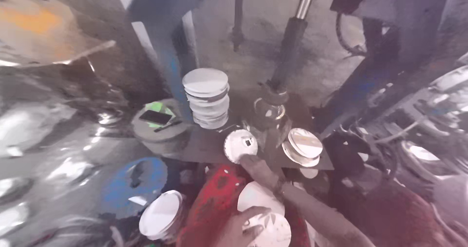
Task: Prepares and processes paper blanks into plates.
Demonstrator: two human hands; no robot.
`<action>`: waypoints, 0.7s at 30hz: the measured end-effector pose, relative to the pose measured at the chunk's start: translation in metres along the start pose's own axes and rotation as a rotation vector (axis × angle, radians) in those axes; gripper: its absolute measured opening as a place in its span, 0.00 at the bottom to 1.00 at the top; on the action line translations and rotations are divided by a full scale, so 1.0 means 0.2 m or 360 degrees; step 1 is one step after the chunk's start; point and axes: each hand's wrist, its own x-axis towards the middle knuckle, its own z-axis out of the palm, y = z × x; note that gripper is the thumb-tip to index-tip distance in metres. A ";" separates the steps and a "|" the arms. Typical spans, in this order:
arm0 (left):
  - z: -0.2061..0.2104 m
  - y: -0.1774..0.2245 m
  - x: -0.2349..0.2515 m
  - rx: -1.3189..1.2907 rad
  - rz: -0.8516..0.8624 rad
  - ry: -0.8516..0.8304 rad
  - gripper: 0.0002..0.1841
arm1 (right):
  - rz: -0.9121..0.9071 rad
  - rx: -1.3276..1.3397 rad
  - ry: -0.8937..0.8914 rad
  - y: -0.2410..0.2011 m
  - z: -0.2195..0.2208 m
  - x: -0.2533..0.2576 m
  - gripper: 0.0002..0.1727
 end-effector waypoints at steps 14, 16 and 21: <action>-0.14 -0.07 0.14 -0.0799 -0.0158 0.1169 0.28 | 0.1100 0.1554 -0.0364 0.01 -0.70 0.03 0.15; -0.13 -0.08 0.16 -0.0830 -0.0081 0.1137 0.36 | 0.1420 0.1573 -0.0069 0.24 -0.68 0.07 0.14; -0.06 -0.09 0.12 -0.0927 -0.0252 0.1103 0.27 | 0.1949 0.1189 0.0375 0.76 -0.58 0.19 0.14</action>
